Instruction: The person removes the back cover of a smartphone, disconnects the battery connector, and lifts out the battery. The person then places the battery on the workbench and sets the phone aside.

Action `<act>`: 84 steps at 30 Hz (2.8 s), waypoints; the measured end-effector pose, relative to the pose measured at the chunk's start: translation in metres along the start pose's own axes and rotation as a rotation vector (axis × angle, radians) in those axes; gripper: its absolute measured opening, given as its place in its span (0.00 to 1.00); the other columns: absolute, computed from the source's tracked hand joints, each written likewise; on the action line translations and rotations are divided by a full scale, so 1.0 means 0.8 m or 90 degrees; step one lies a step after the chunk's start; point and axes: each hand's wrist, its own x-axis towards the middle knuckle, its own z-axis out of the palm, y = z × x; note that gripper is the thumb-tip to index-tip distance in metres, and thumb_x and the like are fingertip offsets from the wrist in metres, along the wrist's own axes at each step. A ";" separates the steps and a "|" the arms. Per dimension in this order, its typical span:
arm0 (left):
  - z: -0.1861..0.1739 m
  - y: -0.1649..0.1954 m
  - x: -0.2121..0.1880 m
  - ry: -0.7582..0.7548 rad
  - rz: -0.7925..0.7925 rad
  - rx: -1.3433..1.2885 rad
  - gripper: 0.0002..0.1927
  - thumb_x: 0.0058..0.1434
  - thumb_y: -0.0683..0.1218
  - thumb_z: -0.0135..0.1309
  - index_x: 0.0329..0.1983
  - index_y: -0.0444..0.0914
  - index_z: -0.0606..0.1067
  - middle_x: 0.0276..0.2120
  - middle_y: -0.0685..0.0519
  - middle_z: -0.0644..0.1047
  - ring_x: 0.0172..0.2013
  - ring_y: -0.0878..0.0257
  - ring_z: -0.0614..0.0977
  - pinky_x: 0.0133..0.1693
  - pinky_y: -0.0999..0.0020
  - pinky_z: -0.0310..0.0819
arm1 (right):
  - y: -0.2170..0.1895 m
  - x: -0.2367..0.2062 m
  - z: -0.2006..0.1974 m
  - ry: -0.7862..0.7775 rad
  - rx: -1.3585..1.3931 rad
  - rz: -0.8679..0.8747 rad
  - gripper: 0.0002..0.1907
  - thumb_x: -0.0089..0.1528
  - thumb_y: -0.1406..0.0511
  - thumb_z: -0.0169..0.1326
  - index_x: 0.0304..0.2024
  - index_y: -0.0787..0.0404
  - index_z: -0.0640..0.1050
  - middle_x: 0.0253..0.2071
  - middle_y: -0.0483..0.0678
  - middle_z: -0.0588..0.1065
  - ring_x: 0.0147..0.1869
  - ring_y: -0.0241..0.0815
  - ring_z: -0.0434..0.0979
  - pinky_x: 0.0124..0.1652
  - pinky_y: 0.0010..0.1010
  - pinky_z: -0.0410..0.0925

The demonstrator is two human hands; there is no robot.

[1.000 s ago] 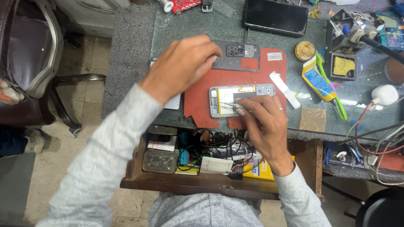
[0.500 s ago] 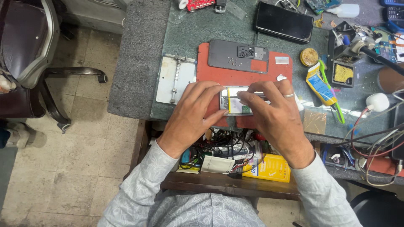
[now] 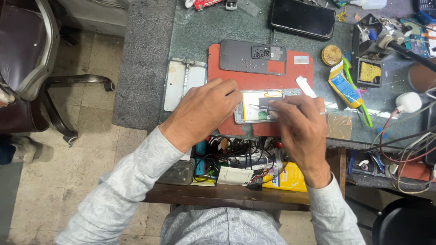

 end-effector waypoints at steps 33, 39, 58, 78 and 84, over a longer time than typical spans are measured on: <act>-0.001 0.029 0.085 -0.191 0.263 0.088 0.04 0.56 0.39 0.55 0.33 0.34 0.75 0.36 0.45 0.77 0.42 0.49 0.81 0.43 0.57 0.78 | 0.052 -0.043 -0.028 0.081 0.095 0.006 0.13 0.63 0.73 0.63 0.50 0.59 0.81 0.43 0.48 0.75 0.47 0.48 0.71 0.47 0.38 0.64; -0.021 0.014 0.091 -0.225 0.164 -0.145 0.08 0.59 0.43 0.59 0.36 0.34 0.74 0.34 0.48 0.77 0.39 0.48 0.80 0.38 0.55 0.75 | 0.053 -0.044 -0.029 0.068 0.089 0.009 0.13 0.63 0.73 0.62 0.49 0.58 0.81 0.42 0.47 0.75 0.45 0.47 0.70 0.46 0.38 0.63; -0.004 -0.018 0.100 0.054 0.070 -0.066 0.07 0.66 0.38 0.58 0.46 0.33 0.77 0.41 0.45 0.78 0.42 0.48 0.81 0.43 0.55 0.77 | 0.045 -0.040 -0.031 0.064 0.115 0.027 0.13 0.63 0.73 0.61 0.50 0.59 0.81 0.42 0.48 0.75 0.45 0.47 0.71 0.47 0.36 0.63; 0.026 0.084 -0.025 0.116 -0.160 -0.206 0.18 0.56 0.42 0.66 0.47 0.34 0.75 0.50 0.49 0.73 0.55 0.52 0.76 0.55 0.59 0.73 | 0.017 -0.033 -0.026 -0.015 0.041 -0.064 0.18 0.57 0.76 0.61 0.49 0.56 0.82 0.45 0.44 0.77 0.46 0.46 0.70 0.47 0.36 0.62; 0.024 0.084 -0.024 0.112 -0.152 -0.203 0.15 0.56 0.41 0.65 0.45 0.34 0.75 0.48 0.50 0.73 0.53 0.52 0.76 0.53 0.58 0.73 | 0.014 -0.034 -0.023 0.009 0.066 -0.054 0.16 0.59 0.75 0.62 0.49 0.56 0.82 0.43 0.44 0.77 0.45 0.44 0.71 0.48 0.36 0.61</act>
